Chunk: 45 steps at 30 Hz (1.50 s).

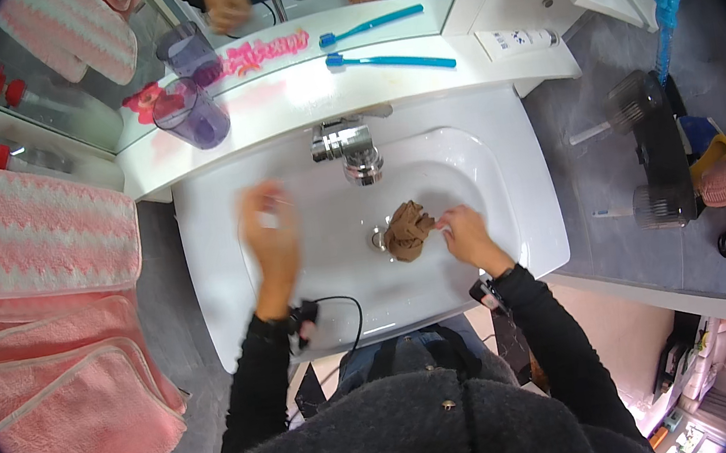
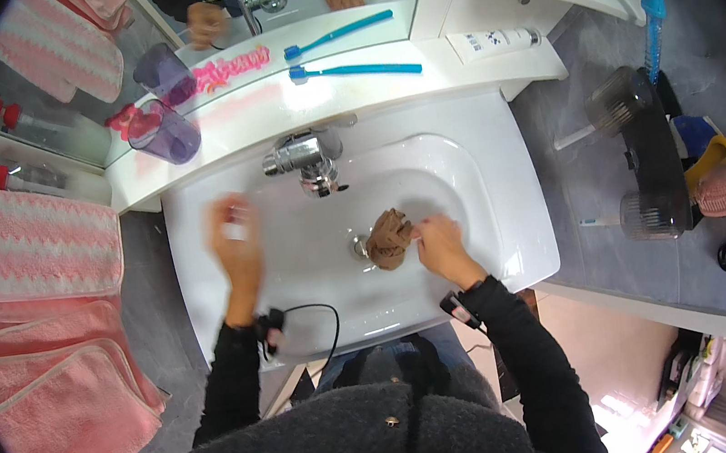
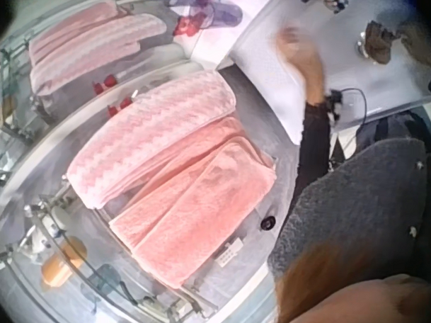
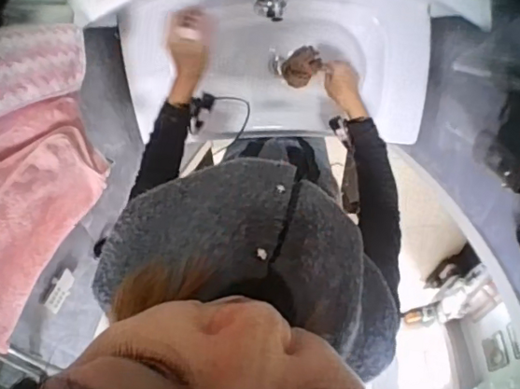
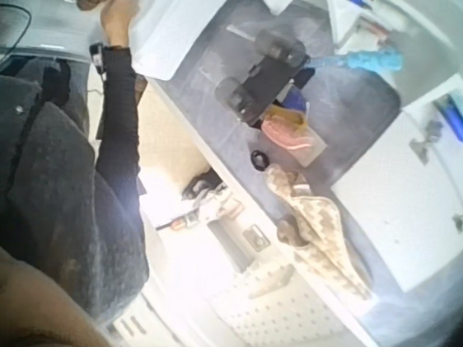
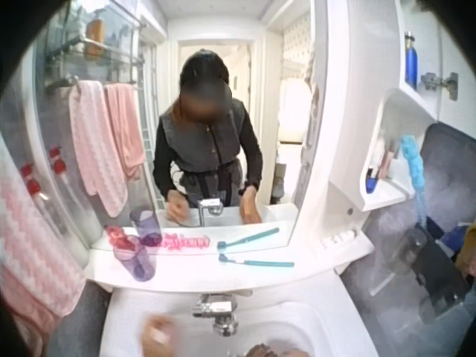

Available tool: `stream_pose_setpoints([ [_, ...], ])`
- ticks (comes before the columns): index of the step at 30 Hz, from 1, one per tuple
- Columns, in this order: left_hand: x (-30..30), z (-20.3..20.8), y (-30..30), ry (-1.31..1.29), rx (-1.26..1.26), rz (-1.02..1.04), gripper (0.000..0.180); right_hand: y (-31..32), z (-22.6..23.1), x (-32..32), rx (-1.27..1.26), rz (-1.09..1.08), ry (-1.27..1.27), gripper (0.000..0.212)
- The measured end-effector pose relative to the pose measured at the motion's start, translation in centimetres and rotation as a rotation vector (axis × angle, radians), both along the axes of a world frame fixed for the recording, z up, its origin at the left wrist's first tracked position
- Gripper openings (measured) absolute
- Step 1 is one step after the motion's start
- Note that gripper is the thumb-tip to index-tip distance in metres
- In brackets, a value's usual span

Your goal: The person wipes a hairdryer, rinses and wipes a purple cup, rinses and wipes a small black object, and rinses and wipes a clear cup using a cloth and running water at a bathroom sink. The person places the cleaned items back on the countertop.

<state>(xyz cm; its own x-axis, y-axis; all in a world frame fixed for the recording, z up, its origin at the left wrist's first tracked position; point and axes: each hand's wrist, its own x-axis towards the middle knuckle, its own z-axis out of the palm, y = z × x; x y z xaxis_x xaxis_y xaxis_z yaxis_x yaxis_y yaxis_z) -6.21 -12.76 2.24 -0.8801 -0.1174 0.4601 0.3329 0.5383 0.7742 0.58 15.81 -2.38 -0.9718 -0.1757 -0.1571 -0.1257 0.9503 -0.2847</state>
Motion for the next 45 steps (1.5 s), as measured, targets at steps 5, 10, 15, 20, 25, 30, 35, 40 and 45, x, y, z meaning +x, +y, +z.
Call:
stream_pose_setpoints([
  [5,6.4,8.3,5.2,-0.42,0.248,-0.886,0.013,2.5,-3.9,-0.2,-0.613,-0.358,-0.18,0.019],
  [10,9.0,17.2,6.1,0.196,0.464,-1.248,0.011,2.5,-5.0,-2.7,-0.566,-0.156,-0.064,0.014],
  [15,9.7,18.8,7.9,0.352,0.585,-1.165,0.011,1.0,-13.1,-1.5,-0.222,0.062,-0.222,0.032],
  [20,10.1,19.0,7.5,0.289,0.56,-1.116,0.011,-0.6,-17.8,-0.9,0.124,0.083,-0.199,0.035],
  [25,8.2,14.2,3.6,-0.286,0.31,-0.922,0.014,0.5,-13.6,-1.8,-0.343,0.041,-0.421,0.017],
  [30,4.7,0.4,3.2,-0.349,-0.263,-0.612,0.051,-0.1,-2.5,-0.5,-1.33,-0.293,-0.739,0.013],
  [35,6.6,-1.3,3.8,-0.888,0.37,-0.81,0.06,-1.8,7.7,0.4,-1.389,-0.361,-0.653,0.02],
  [40,7.7,10.2,2.0,-0.63,0.428,-0.691,0.049,-0.6,15.8,2.6,-1.397,-0.304,-0.491,0.028],
  [45,7.1,15.2,2.5,-0.308,0.862,-0.973,0.024,-4.1,24.0,4.1,-1.485,-0.468,-0.193,0.032],
])
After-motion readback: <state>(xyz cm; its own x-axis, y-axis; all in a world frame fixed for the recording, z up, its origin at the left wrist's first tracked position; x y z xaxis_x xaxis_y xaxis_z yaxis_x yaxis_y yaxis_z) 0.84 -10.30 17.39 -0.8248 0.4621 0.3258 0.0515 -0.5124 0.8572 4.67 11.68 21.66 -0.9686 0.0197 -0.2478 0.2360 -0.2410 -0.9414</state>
